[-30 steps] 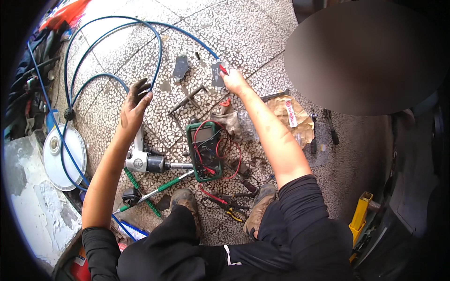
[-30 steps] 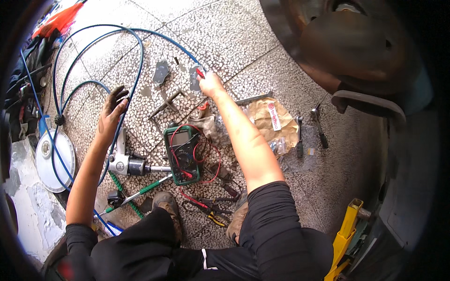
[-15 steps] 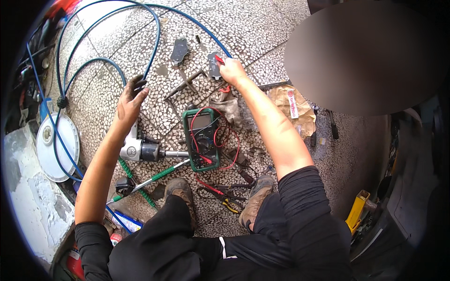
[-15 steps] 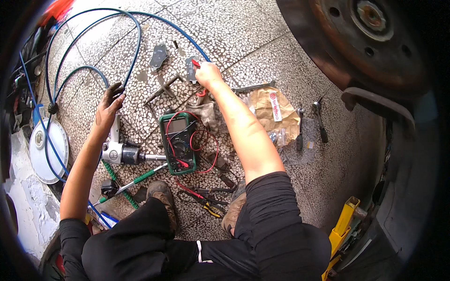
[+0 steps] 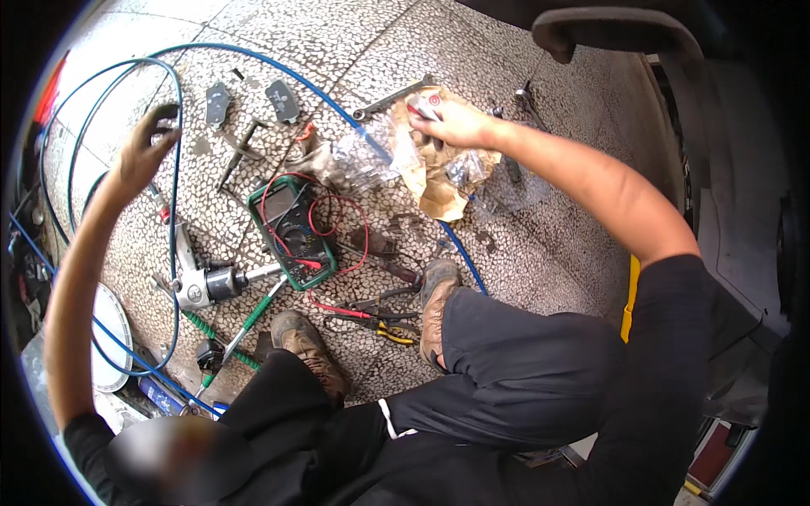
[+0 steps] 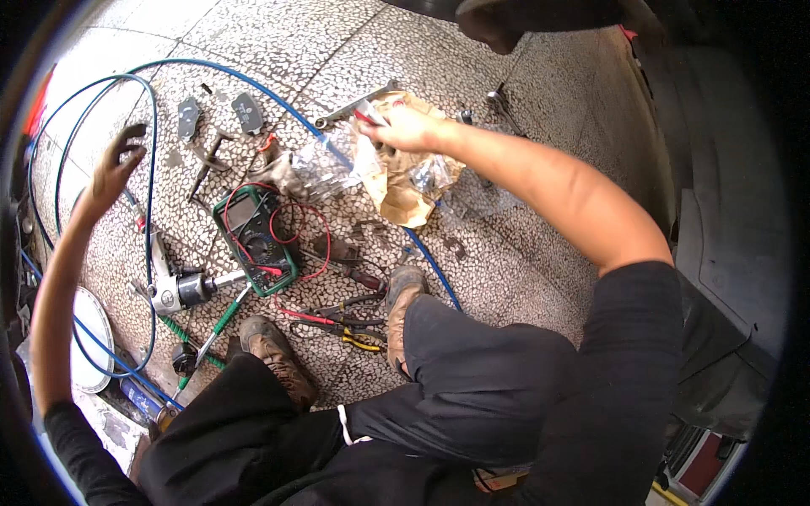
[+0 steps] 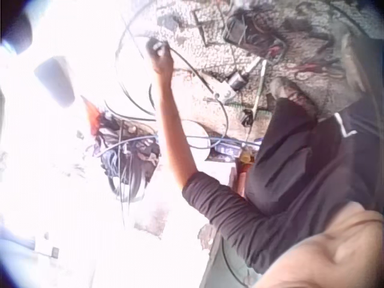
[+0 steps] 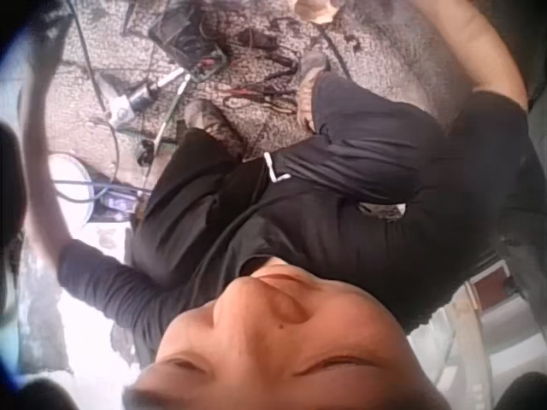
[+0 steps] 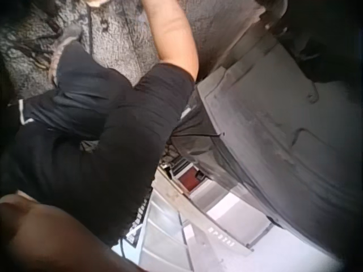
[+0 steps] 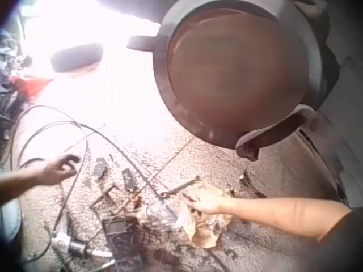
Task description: The person removes old brake pads from a car's caliper, inspects them, and installs new brake pads. They handle the brake pads, caliper, and a multimeter during the process.
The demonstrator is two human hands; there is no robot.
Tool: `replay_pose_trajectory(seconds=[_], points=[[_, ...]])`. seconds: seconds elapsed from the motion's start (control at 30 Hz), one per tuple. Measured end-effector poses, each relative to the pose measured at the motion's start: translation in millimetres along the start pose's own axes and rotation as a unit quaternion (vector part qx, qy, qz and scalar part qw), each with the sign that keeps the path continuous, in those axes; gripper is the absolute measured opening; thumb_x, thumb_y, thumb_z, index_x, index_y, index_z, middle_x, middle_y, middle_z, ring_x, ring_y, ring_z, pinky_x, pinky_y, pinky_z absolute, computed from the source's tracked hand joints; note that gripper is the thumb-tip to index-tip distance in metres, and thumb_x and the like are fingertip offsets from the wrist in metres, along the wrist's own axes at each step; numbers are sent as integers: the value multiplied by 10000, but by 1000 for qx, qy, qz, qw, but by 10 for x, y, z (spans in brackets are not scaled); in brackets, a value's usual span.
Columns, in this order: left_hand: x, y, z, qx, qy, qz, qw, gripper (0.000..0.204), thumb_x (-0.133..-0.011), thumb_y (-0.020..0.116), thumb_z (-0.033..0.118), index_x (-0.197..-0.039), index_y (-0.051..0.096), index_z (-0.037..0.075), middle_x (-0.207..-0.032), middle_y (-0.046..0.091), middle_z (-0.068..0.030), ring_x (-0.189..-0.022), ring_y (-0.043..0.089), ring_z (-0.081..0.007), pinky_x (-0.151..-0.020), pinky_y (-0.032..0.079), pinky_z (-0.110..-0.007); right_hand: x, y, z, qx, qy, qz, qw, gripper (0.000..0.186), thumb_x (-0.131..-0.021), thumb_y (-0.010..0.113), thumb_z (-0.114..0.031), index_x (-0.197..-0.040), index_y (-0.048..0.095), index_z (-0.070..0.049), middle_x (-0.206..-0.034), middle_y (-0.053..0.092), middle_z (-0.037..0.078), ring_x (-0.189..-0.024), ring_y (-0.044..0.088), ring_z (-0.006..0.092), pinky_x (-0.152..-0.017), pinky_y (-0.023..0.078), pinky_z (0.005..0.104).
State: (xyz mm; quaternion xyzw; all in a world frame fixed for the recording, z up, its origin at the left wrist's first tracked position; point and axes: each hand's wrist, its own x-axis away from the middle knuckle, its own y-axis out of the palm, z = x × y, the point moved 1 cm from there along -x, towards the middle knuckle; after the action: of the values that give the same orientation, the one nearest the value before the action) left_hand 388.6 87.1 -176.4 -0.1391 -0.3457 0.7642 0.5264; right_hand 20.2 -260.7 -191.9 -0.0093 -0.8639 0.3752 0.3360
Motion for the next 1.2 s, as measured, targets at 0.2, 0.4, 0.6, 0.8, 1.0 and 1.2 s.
replay_pose_trajectory(seconds=[0.2,0.4,0.6,0.8,1.0,1.2], points=[[-786,-65,850,-141,110,-130,975,366,-959,572,216,-1261,527,16,-1148,631,-134,-1010,621,-203,-890,499,-337,552,567,65,-55,65,-127,988,435,-886,601,-483,-974,672,-62,-795,660,63,-773,615,140,-707,481,319],[-765,553,776,-6,60,-140,988,377,-951,596,173,-1292,517,33,-1105,647,-107,-1007,613,-181,-862,508,-312,666,1237,267,-7,67,-218,974,579,-870,541,-567,-911,690,-9,-841,679,188,-818,650,330,-758,492,411],[-241,598,90,114,-90,-158,977,526,-927,634,324,-1315,490,-1,-1163,630,-138,-977,633,-204,-857,517,-325,-548,725,-172,-192,0,-24,981,409,-924,535,-419,-1082,607,-48,-812,665,98,-731,627,195,-674,520,334],[-589,459,-152,143,-103,-58,983,471,-917,649,257,-1272,525,-26,-1139,644,-154,-931,640,-182,-809,533,-303,-1617,572,-141,-45,44,127,990,577,-756,669,-541,-918,712,11,-950,690,231,-912,675,328,-803,517,387],[-740,622,115,122,-62,-100,986,486,-932,623,279,-1299,503,-16,-1181,627,-165,-1013,627,-210,-887,508,-321,-1544,393,-105,-17,96,213,972,581,-776,652,-529,-912,693,35,-921,688,233,-899,673,356,-808,528,418],[-718,627,334,104,-55,-133,984,469,-933,607,277,-1293,514,-10,-1208,620,-181,-1046,626,-239,-904,499,-332,-544,582,-5,13,33,134,990,307,-794,607,-254,-927,662,18,-899,674,232,-878,664,371,-781,525,455]])
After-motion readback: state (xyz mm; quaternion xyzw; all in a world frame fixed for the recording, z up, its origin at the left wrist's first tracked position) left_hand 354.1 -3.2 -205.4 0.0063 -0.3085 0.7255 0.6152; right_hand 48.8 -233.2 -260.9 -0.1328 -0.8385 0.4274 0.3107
